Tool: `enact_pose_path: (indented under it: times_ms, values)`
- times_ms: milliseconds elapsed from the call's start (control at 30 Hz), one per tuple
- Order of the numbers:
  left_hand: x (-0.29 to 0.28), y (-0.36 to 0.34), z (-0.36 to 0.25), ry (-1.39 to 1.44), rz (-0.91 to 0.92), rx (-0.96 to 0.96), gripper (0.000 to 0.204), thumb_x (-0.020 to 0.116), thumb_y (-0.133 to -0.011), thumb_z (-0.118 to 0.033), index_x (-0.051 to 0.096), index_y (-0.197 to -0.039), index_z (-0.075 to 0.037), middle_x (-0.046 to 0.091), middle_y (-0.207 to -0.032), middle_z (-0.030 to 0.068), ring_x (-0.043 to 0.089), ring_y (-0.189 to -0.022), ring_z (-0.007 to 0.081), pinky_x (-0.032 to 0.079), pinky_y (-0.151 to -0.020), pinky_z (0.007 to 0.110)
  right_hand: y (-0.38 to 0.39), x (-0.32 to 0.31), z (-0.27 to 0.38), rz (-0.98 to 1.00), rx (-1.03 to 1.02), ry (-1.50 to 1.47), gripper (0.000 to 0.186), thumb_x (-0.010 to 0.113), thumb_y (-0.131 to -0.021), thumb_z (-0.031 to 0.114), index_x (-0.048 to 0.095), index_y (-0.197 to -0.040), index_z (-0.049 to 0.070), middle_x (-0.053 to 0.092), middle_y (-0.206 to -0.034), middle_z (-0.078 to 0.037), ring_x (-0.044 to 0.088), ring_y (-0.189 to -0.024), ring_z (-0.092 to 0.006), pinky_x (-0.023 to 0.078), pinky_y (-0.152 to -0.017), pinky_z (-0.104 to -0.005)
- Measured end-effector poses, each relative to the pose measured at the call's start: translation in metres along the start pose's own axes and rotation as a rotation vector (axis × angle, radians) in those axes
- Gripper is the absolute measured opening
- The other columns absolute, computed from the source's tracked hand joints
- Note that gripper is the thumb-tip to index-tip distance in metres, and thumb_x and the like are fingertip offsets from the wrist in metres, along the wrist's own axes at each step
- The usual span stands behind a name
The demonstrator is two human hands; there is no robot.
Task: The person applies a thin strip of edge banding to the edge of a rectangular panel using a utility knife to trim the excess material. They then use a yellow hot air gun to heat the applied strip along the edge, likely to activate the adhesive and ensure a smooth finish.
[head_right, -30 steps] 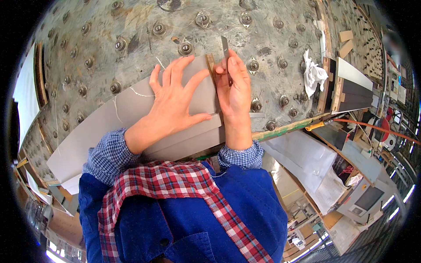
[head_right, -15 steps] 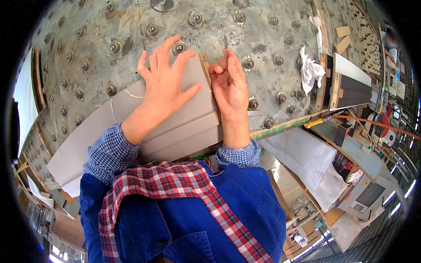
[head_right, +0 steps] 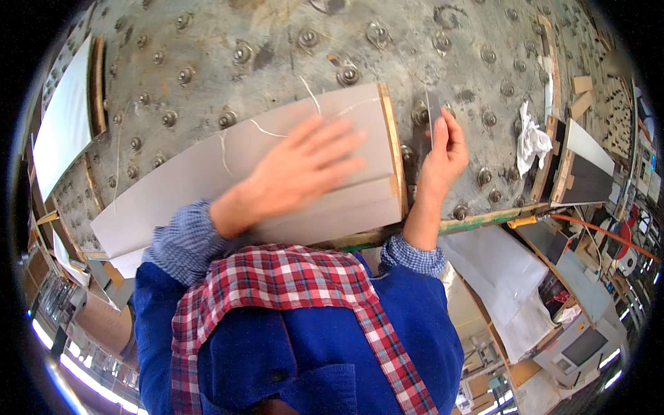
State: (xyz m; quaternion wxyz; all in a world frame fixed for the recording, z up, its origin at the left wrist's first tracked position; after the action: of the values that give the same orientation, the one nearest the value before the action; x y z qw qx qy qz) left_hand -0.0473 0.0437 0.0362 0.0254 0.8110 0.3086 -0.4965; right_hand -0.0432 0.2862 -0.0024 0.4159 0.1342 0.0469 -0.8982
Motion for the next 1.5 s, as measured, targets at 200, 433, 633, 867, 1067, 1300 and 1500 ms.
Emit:
enact_pose_path:
  times_ms: [200, 433, 633, 867, 1067, 1300, 1500]
  values:
    - [-0.005, 0.032, 0.034, -0.133, 0.017, -0.323, 0.049, 0.059, -0.089, -0.037, 0.053, -0.133, -0.016, 0.032, -0.153, 0.0107, 0.029, -0.142, 0.0273, 0.018, -0.116, 0.05, 0.001, -0.018, 0.009, -0.054, -0.31, 0.408, 0.02, 0.063, -0.091, 0.013, 0.068, -0.109, 0.004, 0.06, -0.103, -0.009, 0.058, -0.098, -0.0203, 0.046, -0.087, -0.0322]
    - [-0.065, 0.118, 0.139, -0.724, 0.048, -0.709, 0.04, 0.052, -0.093, -0.024, 0.055, -0.132, -0.015, 0.032, -0.154, 0.0108, 0.029, -0.141, 0.0301, 0.013, -0.114, 0.053, 0.004, -0.05, 0.006, -0.108, -0.463, 0.504, 0.022, 0.068, -0.082, 0.015, 0.067, -0.101, 0.004, 0.063, -0.104, -0.014, 0.058, -0.103, -0.0302, 0.046, -0.091, -0.0408]
    - [-0.082, 0.104, 0.167, -0.712, -0.216, -0.693, 0.045, 0.055, -0.096, -0.025, 0.05, -0.135, -0.003, 0.037, -0.147, 0.02, 0.036, -0.135, 0.0351, 0.031, -0.108, 0.047, 0.02, -0.099, 0.014, -0.259, -0.412, 0.539, 0.018, 0.066, -0.084, 0.015, 0.068, -0.101, 0.01, 0.063, -0.104, -0.007, 0.06, -0.091, -0.026, 0.039, -0.083, -0.0377]
    - [0.031, 0.056, 0.003, -0.301, 0.088, -0.217, 0.085, 0.066, -0.079, -0.054, 0.041, -0.14, 0.0, 0.027, -0.15, 0.0282, 0.022, -0.14, 0.0443, 0.015, -0.113, 0.058, 0.106, -0.183, 0.013, -0.469, -0.375, 0.615, 0.014, 0.058, -0.088, 0.011, 0.068, -0.097, 0.01, 0.067, -0.083, -0.006, 0.064, -0.075, -0.0257, 0.046, -0.07, -0.0376]
    - [0.04, 0.05, -0.031, -0.374, 0.17, -0.182, 0.093, 0.067, -0.074, -0.057, 0.037, -0.143, -0.002, 0.028, -0.151, 0.0257, 0.021, -0.141, 0.044, 0.015, -0.113, 0.058, 0.187, -0.215, -0.015, -0.601, -0.083, 0.516, 0.02, 0.057, -0.09, 0.024, 0.066, -0.087, 0.006, 0.063, -0.069, -0.01, 0.063, -0.068, -0.0306, 0.049, -0.063, -0.0386]
    - [0.045, 0.049, -0.024, -0.224, 0.017, -0.053, 0.083, 0.074, -0.07, -0.04, 0.043, -0.138, -0.003, 0.033, -0.148, 0.0247, 0.032, -0.135, 0.0438, 0.026, -0.11, 0.053, 0.155, -0.296, -0.035, -0.631, 0.041, 0.562, 0.027, 0.063, -0.085, 0.031, 0.063, -0.079, 0.004, 0.066, -0.082, -0.016, 0.063, -0.076, -0.0325, 0.049, -0.066, -0.0433]
    - [0.044, 0.038, -0.027, -0.132, -0.037, -0.086, 0.078, 0.081, -0.063, -0.026, 0.051, -0.131, -0.003, 0.037, -0.145, 0.0259, 0.038, -0.131, 0.0443, 0.034, -0.107, 0.05, 0.0, -0.366, -0.093, -0.64, -0.07, 0.542, 0.034, 0.07, -0.075, 0.026, 0.065, -0.098, 0.002, 0.067, -0.089, -0.015, 0.066, -0.084, -0.0317, 0.053, -0.077, -0.039]
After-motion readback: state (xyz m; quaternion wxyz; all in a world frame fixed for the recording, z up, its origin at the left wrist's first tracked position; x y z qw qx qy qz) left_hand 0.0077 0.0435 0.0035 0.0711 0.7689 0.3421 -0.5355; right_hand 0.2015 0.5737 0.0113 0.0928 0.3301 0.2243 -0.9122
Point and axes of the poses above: each hand's wrist, its own y-axis away from the middle knuckle, its own x-axis out of the palm, z = x × y, the point moved 5 cm from there along -y, towards the middle knuckle
